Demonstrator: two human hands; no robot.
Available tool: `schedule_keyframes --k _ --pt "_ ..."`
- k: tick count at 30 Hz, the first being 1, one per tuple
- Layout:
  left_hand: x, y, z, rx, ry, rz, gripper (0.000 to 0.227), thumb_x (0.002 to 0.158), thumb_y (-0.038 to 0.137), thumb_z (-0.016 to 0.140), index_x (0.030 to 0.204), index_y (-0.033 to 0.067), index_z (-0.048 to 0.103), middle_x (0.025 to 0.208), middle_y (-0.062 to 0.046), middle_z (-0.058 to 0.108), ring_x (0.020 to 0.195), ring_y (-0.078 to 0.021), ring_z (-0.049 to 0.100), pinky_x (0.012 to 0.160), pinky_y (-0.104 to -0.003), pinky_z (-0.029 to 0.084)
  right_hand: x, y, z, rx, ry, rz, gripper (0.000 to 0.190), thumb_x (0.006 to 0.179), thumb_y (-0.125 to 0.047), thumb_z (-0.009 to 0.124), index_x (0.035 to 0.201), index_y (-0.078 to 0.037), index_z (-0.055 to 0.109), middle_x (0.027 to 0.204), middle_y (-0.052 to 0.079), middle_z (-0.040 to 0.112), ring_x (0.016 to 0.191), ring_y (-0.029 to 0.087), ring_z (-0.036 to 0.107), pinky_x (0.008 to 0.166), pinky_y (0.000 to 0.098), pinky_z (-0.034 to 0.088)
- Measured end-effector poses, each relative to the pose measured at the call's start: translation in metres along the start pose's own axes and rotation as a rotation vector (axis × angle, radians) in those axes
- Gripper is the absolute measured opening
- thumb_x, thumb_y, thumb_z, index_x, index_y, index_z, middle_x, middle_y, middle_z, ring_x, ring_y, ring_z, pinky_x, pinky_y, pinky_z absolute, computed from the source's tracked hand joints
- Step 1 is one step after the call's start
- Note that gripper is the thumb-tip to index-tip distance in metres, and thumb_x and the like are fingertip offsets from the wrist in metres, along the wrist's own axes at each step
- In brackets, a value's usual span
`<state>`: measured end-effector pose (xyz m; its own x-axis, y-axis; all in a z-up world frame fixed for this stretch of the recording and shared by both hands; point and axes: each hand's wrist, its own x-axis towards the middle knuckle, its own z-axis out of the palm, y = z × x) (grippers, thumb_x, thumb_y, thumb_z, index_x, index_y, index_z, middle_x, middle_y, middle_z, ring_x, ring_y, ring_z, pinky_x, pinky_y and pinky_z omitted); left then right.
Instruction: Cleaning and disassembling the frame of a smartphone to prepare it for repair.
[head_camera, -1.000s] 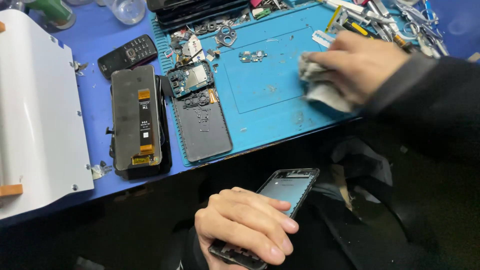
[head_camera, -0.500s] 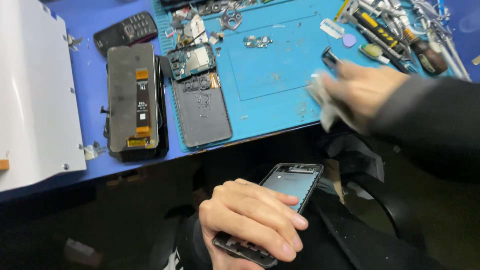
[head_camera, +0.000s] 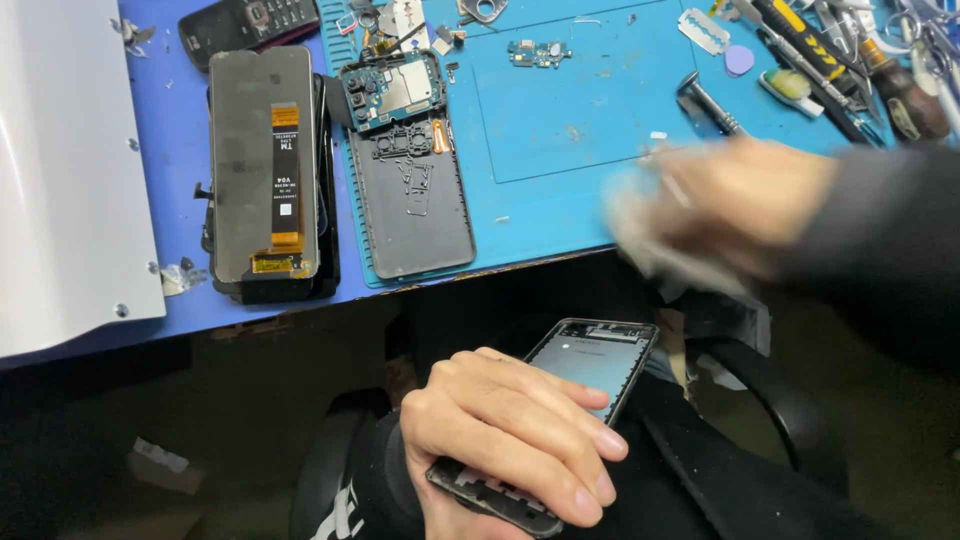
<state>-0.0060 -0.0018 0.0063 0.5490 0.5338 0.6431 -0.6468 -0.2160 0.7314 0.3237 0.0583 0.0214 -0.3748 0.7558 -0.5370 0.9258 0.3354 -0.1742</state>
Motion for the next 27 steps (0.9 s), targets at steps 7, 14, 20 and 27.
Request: schedule_keyframes --k 7,14,20,27 --pt "0.005 -0.002 0.004 -0.062 0.104 0.046 0.023 0.087 0.03 0.072 0.095 0.0091 0.078 0.093 -0.009 0.078 0.098 -0.0265 0.079 0.101 -0.043 0.063 -0.05 0.012 -0.023 0.391 -0.059 -0.522 0.025 0.086 -0.022 0.075 0.108 -0.031 0.083 0.103 -0.006 0.072 0.096 0.012 0.069 0.083 0.0309 0.06" --pt "0.0 0.002 0.002 0.004 0.045 -0.006 0.013 0.089 0.022 0.074 0.093 0.01 0.079 0.092 -0.008 0.079 0.098 -0.0264 0.081 0.101 -0.04 0.064 0.005 -0.025 -0.015 -0.267 0.502 -0.433 0.061 0.078 -0.008 0.072 0.139 -0.009 0.064 0.112 0.014 0.066 0.09 0.03 0.066 0.076 0.0385 0.058" --pt "0.01 -0.001 -0.002 -0.042 0.072 0.022 0.018 0.087 0.024 0.071 0.096 0.0101 0.078 0.095 -0.006 0.078 0.1 -0.0243 0.079 0.101 -0.04 0.063 0.0 -0.022 -0.031 -0.354 0.523 -0.319 0.058 0.08 -0.012 0.074 0.137 -0.01 0.066 0.11 0.015 0.068 0.091 0.031 0.067 0.076 0.0424 0.059" --pt "0.007 0.002 0.003 0.087 -0.06 -0.027 0.015 0.093 0.022 0.073 0.102 0.0107 0.078 0.102 -0.006 0.079 0.107 -0.0259 0.08 0.101 -0.041 0.066 -0.017 0.043 0.011 -0.214 0.561 -0.403 0.051 0.07 -0.015 0.072 0.121 -0.01 0.072 0.106 0.017 0.068 0.088 0.033 0.066 0.069 0.0437 0.056"
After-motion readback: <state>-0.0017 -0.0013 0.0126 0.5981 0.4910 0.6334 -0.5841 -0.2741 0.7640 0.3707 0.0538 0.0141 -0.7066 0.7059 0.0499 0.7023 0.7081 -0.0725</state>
